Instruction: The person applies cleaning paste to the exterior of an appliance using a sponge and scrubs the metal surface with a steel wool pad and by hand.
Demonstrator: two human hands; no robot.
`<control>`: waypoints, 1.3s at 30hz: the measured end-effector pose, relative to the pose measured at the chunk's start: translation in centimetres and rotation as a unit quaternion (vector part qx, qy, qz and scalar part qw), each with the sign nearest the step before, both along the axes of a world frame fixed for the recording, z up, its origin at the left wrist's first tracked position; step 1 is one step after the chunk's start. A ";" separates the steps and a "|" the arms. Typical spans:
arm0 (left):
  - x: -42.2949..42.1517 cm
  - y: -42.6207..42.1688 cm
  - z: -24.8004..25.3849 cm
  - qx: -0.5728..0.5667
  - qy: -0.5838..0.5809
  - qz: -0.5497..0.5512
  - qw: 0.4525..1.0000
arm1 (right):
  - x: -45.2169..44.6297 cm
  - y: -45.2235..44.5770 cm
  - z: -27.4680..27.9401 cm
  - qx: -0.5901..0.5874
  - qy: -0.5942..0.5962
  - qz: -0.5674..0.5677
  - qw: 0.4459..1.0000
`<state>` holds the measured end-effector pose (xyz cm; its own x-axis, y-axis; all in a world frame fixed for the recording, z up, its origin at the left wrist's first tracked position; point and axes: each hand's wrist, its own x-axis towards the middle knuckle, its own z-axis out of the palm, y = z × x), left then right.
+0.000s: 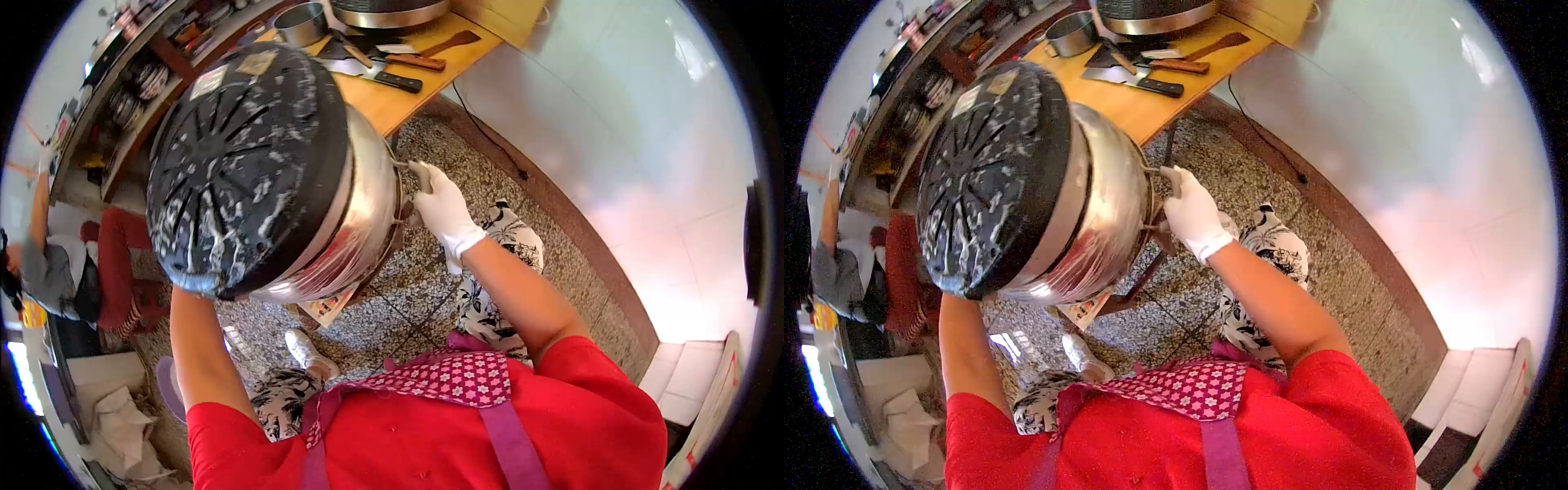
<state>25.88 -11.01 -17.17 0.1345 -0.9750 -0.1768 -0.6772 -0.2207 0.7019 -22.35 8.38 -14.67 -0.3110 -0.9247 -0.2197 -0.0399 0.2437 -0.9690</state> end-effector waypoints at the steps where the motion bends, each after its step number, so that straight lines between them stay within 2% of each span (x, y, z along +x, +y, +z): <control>1: 0.2 0.6 -0.1 0.002 0.005 0.010 1.000 | -0.6 -0.9 0.3 -0.004 0.026 0.022 0.999; 2: 0.2 1.4 -0.3 0.004 0.008 0.023 1.000 | -1.3 -2.5 -1.0 -0.019 0.065 0.041 0.997; 3: 0.0 2.1 -0.1 0.005 0.007 0.035 0.999 | -2.3 -4.8 -0.1 -0.030 0.170 0.082 0.982; 5: -0.6 3.7 0.1 0.018 0.013 0.065 0.998 | -3.1 -7.2 0.1 -0.040 0.177 0.115 0.977; 7: -1.5 6.5 0.6 0.061 0.056 0.100 0.991 | -4.2 -10.5 -0.7 -0.039 0.262 0.172 0.949; 9: -3.3 9.8 1.8 0.134 0.225 0.154 0.953 | -4.9 -14.0 -1.1 -0.029 0.358 0.242 0.901; 11: -6.6 13.2 3.3 0.154 0.423 0.202 0.870 | -5.3 -17.6 -2.6 -0.037 0.394 0.289 0.872; 12: -6.0 14.5 2.6 0.169 0.388 0.191 0.886 | -5.9 -21.1 -4.8 -0.101 0.414 0.300 0.854; 15: -6.2 18.8 -0.1 0.126 0.403 0.202 0.884 | -4.2 -23.1 -2.1 -0.151 0.537 0.278 0.782; 17: -8.3 20.9 -0.3 0.139 0.445 0.259 0.846 | -1.6 -21.5 2.8 -0.002 0.461 0.333 0.823; 18: -9.8 22.1 0.8 0.142 0.461 0.271 0.833 | -0.4 -21.4 3.7 -0.002 0.512 0.316 0.799; 19: -11.0 23.2 2.3 0.174 0.484 0.263 0.816 | -0.8 -25.5 -1.5 -0.102 0.464 0.335 0.814; 20: -10.4 23.9 1.1 0.172 0.470 0.261 0.826 | -2.0 -30.5 -7.6 -0.186 0.324 0.305 0.876; 21: -10.1 25.0 0.2 0.166 0.456 0.261 0.834 | -2.0 -30.6 -7.7 -0.206 0.297 0.293 0.885; 22: -11.9 25.4 1.9 0.171 0.464 0.271 0.825 | -1.7 -29.8 -7.0 -0.199 0.273 0.291 0.895; 23: -12.1 26.1 1.0 0.176 0.490 0.292 0.803 | -1.9 -29.3 -6.7 -0.188 0.241 0.290 0.907; 25: -13.3 26.8 2.3 0.207 0.482 0.267 0.808 | -2.5 -28.1 -6.2 -0.169 0.160 0.282 0.931; 27: -14.0 27.4 1.3 0.197 0.506 0.266 0.796 | -3.4 -25.8 -5.2 -0.150 0.071 0.253 0.953; 29: -14.9 27.5 1.1 0.184 0.529 0.259 0.787 | -3.3 -21.1 -2.0 -0.125 -0.023 0.200 0.972; 31: -15.2 27.8 0.2 0.170 0.547 0.250 0.781 | -2.5 -17.1 0.8 -0.116 -0.021 0.108 0.987; 32: -15.4 27.9 -0.1 0.159 0.552 0.246 0.781 | -1.8 -15.3 2.5 -0.168 -0.037 0.066 0.983; 33: -15.6 27.9 -0.2 0.156 0.560 0.245 0.776 | -0.7 -13.3 4.8 -0.219 -0.056 0.024 0.974; 35: -16.1 28.2 -0.5 0.168 0.592 0.227 0.755 | 2.8 -8.6 11.1 -0.392 0.041 -0.006 0.919; 36: -16.5 28.3 0.5 0.169 0.559 0.212 0.783 | 4.2 -7.4 13.5 -0.474 0.189 0.020 0.860; 37: -16.3 28.6 0.3 0.155 0.558 0.197 0.791 | 5.9 -6.4 15.0 -0.543 0.326 0.049 0.773; 39: -15.5 28.6 -0.7 0.161 0.535 0.152 0.816 | 10.3 -5.0 15.6 -0.592 0.408 0.181 0.671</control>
